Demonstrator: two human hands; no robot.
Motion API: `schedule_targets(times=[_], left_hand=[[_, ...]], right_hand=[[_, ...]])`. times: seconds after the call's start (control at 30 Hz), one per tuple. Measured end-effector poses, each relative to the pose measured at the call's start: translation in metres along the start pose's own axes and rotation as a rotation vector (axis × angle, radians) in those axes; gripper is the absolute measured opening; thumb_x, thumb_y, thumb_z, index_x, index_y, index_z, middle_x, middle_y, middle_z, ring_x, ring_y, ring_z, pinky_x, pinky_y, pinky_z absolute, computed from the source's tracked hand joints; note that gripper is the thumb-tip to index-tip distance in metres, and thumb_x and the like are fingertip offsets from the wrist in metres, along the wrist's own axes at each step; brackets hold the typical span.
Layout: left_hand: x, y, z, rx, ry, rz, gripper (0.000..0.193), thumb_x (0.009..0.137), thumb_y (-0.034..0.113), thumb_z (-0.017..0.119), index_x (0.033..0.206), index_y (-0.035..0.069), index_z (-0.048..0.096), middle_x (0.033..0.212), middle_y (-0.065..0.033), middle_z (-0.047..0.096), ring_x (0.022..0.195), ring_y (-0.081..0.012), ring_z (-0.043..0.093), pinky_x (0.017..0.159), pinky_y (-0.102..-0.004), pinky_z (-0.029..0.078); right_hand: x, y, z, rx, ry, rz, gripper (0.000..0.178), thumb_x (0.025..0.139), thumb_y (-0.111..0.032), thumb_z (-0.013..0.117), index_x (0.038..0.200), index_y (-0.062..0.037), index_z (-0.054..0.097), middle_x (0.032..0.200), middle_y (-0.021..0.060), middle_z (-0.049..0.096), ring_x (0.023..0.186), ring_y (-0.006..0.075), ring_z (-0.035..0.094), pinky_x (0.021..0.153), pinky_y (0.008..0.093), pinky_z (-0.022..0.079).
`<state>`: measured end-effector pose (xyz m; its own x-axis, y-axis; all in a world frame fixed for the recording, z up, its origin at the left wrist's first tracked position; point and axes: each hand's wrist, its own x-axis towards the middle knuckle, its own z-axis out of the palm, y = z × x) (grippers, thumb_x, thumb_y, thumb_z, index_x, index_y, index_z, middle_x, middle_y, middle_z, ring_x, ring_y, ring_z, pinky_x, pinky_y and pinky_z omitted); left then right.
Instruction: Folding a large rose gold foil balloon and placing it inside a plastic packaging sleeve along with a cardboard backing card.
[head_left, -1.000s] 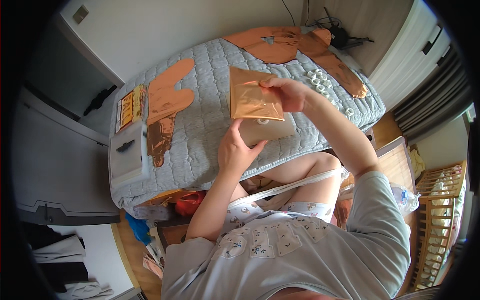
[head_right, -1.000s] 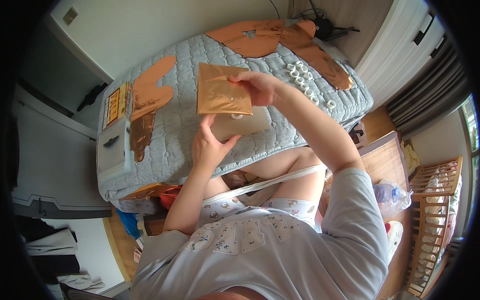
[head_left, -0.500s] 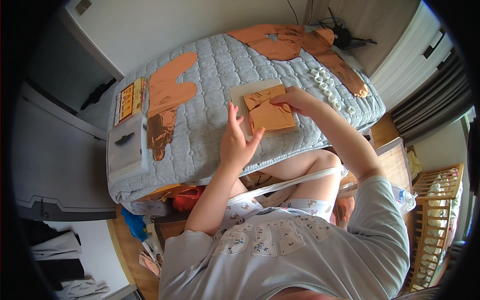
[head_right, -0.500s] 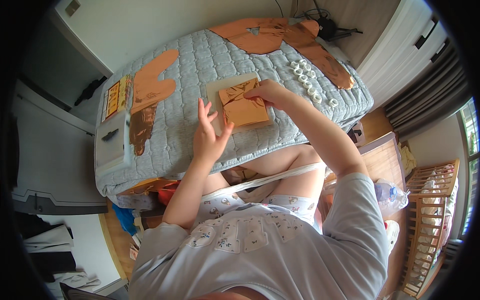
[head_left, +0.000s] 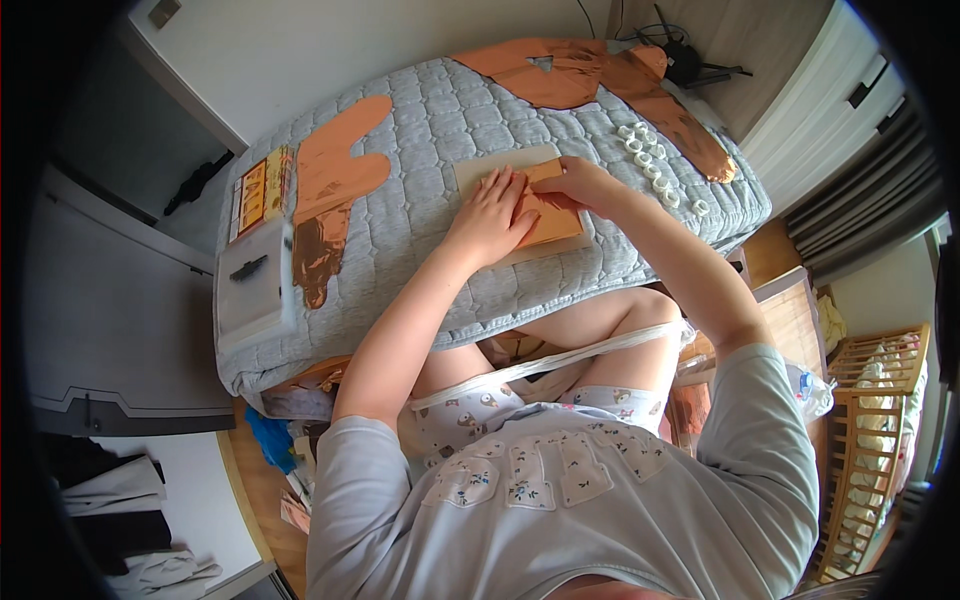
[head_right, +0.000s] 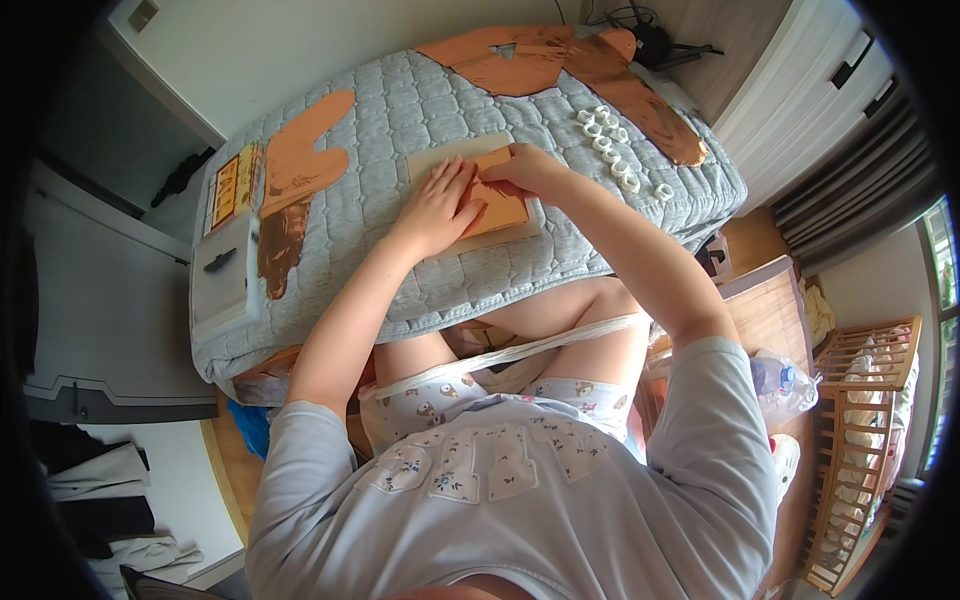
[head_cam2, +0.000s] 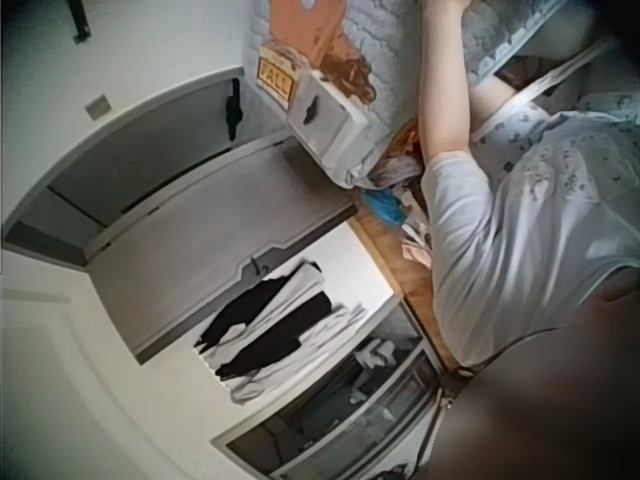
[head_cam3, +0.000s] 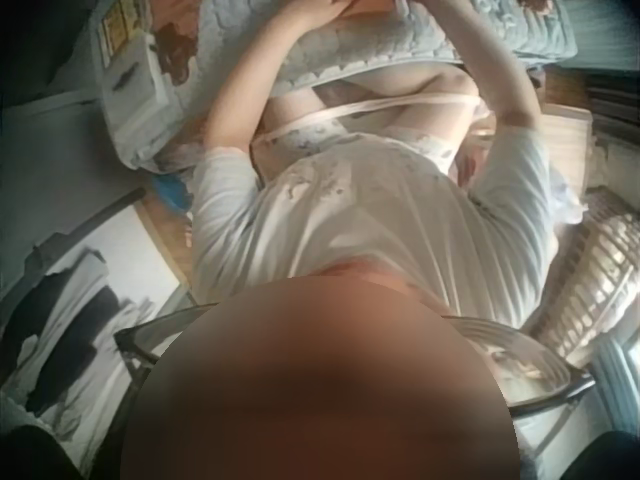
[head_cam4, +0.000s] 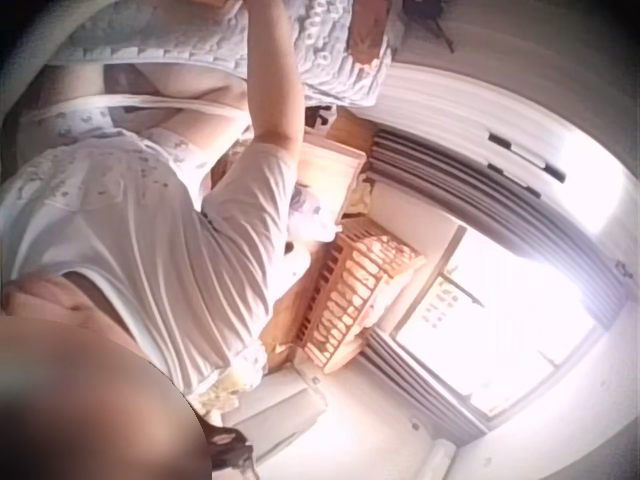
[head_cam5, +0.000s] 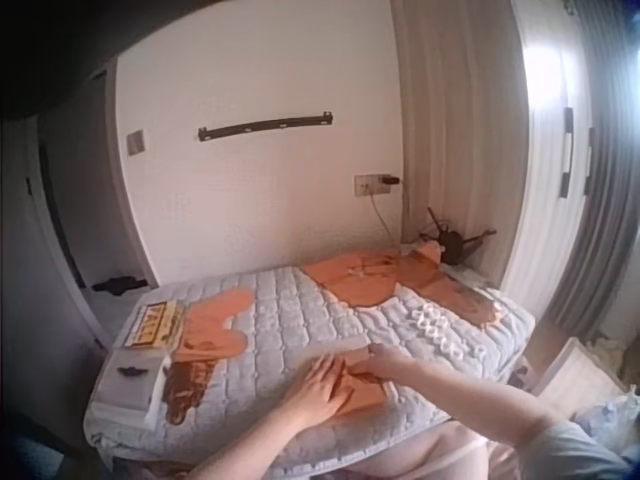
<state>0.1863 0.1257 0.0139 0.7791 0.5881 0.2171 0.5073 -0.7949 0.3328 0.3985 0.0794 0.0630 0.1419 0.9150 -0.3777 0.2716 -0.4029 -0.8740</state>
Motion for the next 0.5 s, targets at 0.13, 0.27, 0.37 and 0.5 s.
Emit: schedule_targets(times=[0.13, 0.27, 0.37, 0.5], left_hand=[[-0.002, 0.001, 0.000, 0.085, 0.015, 0.008, 0.073, 0.103, 0.051, 0.047, 0.155, 0.001, 0.036, 0.161, -0.0250, 0.035, 0.152, -0.0395, 0.030, 0.125, -0.0481, 0.024], [-0.003, 0.007, -0.002, 0.205, -0.043, -0.018, 0.071, 0.103, 0.048, 0.046, 0.158, 0.004, 0.033, 0.163, -0.0202, 0.034, 0.153, -0.0371, 0.028, 0.126, -0.0488, 0.022], [-0.004, 0.005, 0.004, 0.206, 0.035, 0.031, 0.073, 0.103, 0.049, 0.047, 0.159, 0.006, 0.031, 0.163, -0.0203, 0.033, 0.152, -0.0373, 0.029, 0.125, -0.0504, 0.022], [-0.007, 0.000, 0.008, 0.182, 0.101, 0.076, 0.072, 0.102, 0.053, 0.048, 0.158, 0.009, 0.034, 0.160, -0.0240, 0.036, 0.150, -0.0393, 0.032, 0.123, -0.0546, 0.024]], right_hand=[[-0.023, 0.004, 0.010, -0.582, 0.350, -0.289, 0.060, 0.090, -0.037, 0.077, 0.132, -0.0005, 0.056, 0.110, 0.0146, 0.072, 0.097, 0.0290, 0.072, 0.081, 0.0425, 0.059], [-0.038, 0.025, 0.007, -0.969, 0.292, -0.757, 0.070, 0.095, -0.044, 0.069, 0.151, -0.0080, 0.044, 0.150, 0.0146, 0.049, 0.139, 0.0318, 0.046, 0.117, 0.0511, 0.034], [-0.036, 0.042, -0.001, -1.040, 0.091, -0.723, 0.080, 0.097, -0.052, 0.063, 0.159, -0.0116, 0.034, 0.165, 0.0125, 0.033, 0.154, 0.0298, 0.026, 0.126, 0.0520, 0.017], [-0.030, 0.046, -0.014, -1.017, -0.046, -0.715, 0.095, 0.094, -0.061, 0.062, 0.165, -0.0145, 0.020, 0.171, 0.0092, 0.019, 0.159, 0.0268, 0.013, 0.128, 0.0534, 0.009]])
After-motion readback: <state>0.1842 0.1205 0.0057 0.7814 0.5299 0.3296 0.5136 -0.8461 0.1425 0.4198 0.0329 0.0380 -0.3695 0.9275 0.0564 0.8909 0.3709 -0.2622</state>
